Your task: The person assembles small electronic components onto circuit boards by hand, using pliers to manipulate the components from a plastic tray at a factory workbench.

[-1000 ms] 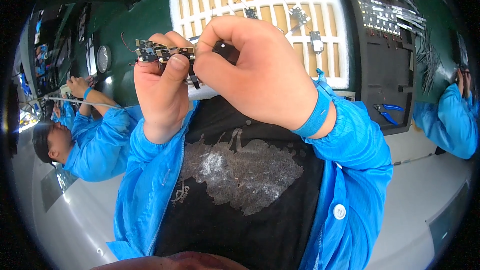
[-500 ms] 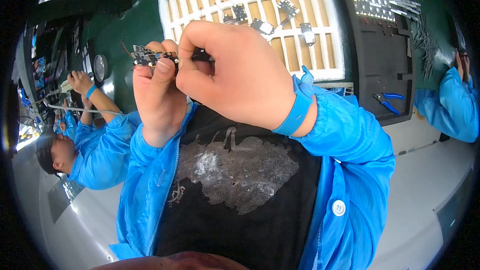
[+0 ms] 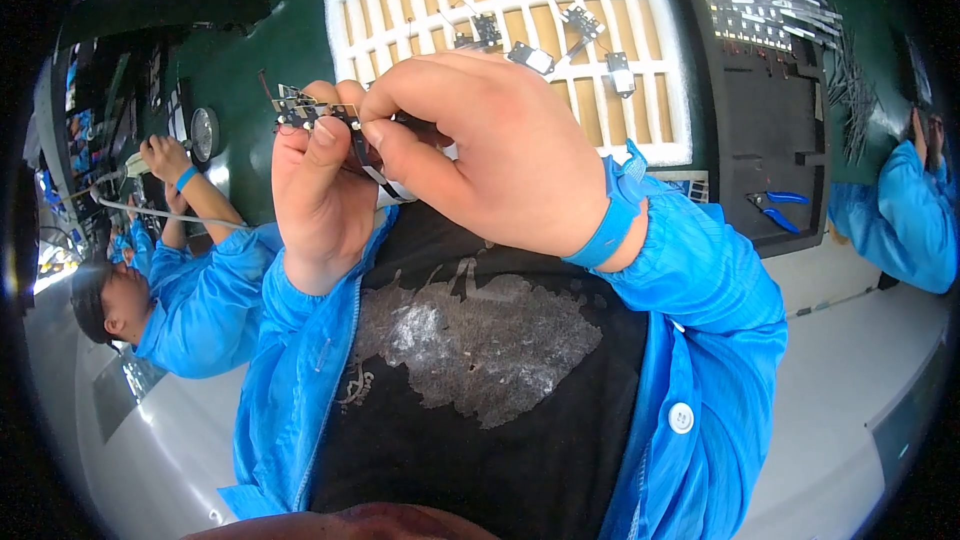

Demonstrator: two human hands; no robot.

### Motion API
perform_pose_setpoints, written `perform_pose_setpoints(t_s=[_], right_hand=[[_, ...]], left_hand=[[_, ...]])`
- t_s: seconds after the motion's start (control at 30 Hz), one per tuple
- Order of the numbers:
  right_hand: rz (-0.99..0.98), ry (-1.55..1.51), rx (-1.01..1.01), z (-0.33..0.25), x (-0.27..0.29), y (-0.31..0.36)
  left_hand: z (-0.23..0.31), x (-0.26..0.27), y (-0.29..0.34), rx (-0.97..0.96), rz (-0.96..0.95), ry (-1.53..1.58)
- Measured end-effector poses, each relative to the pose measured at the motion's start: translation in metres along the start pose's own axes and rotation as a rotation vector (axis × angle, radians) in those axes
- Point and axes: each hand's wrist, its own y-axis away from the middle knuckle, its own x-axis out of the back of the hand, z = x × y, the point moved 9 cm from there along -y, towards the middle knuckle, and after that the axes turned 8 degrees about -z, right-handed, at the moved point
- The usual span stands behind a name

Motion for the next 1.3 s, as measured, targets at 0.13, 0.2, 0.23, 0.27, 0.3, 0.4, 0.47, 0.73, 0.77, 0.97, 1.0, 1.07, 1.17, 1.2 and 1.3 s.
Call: perform_pose_setpoints(t_s=[0.13,0.2,0.23,0.27,0.3,0.4,0.47,0.73,0.77,0.97,1.0,1.07,1.17,1.2,1.3], right_hand=[[-0.100,0.032,-0.026,-0.003,-0.004,-0.003],[-0.108,0.020,-0.028,-0.004,-0.003,-0.002],[-0.133,0.009,-0.040,-0.003,-0.004,-0.003],[-0.158,-0.002,-0.052,-0.002,-0.006,-0.003],[-0.160,-0.003,-0.052,-0.002,-0.006,-0.003],[-0.152,-0.025,-0.036,-0.001,-0.008,-0.003],[-0.055,-0.086,-0.019,0.000,-0.004,-0.002],[-0.055,-0.079,-0.030,0.003,-0.004,-0.003],[-0.046,-0.098,-0.042,0.003,-0.004,-0.003],[-0.066,-0.243,-0.183,0.014,-0.007,-0.002],[-0.066,-0.237,-0.179,0.015,-0.006,-0.003],[-0.071,-0.209,-0.169,0.014,-0.005,-0.003],[-0.152,-0.143,-0.212,0.010,-0.005,-0.003],[-0.149,-0.129,-0.212,0.009,-0.007,-0.003],[-0.117,-0.090,-0.113,0.006,-0.002,-0.005]], left_hand=[[-0.002,0.003,0.001,0.013,-0.006,0.005],[-0.004,0.002,0.002,0.032,-0.008,0.023],[-0.004,0.003,0.002,0.031,-0.006,0.023],[-0.004,0.002,0.003,0.033,-0.005,0.033],[-0.004,0.002,0.003,0.034,-0.004,0.042],[-0.006,0.003,0.003,0.066,0.004,0.060],[-0.005,0.002,0.004,0.061,0.003,0.064],[-0.006,0.005,0.003,0.041,0.008,0.084],[-0.005,0.003,0.003,0.032,-0.022,0.076],[-0.005,-0.002,0.001,0.018,-0.040,0.064],[-0.006,-0.002,0.000,0.030,-0.032,0.052],[-0.007,0.000,0.000,0.030,-0.032,0.055],[-0.009,0.000,0.001,0.021,-0.038,0.074],[-0.008,-0.001,0.002,0.011,-0.043,0.088],[-0.007,0.001,0.002,0.074,0.081,0.014]])
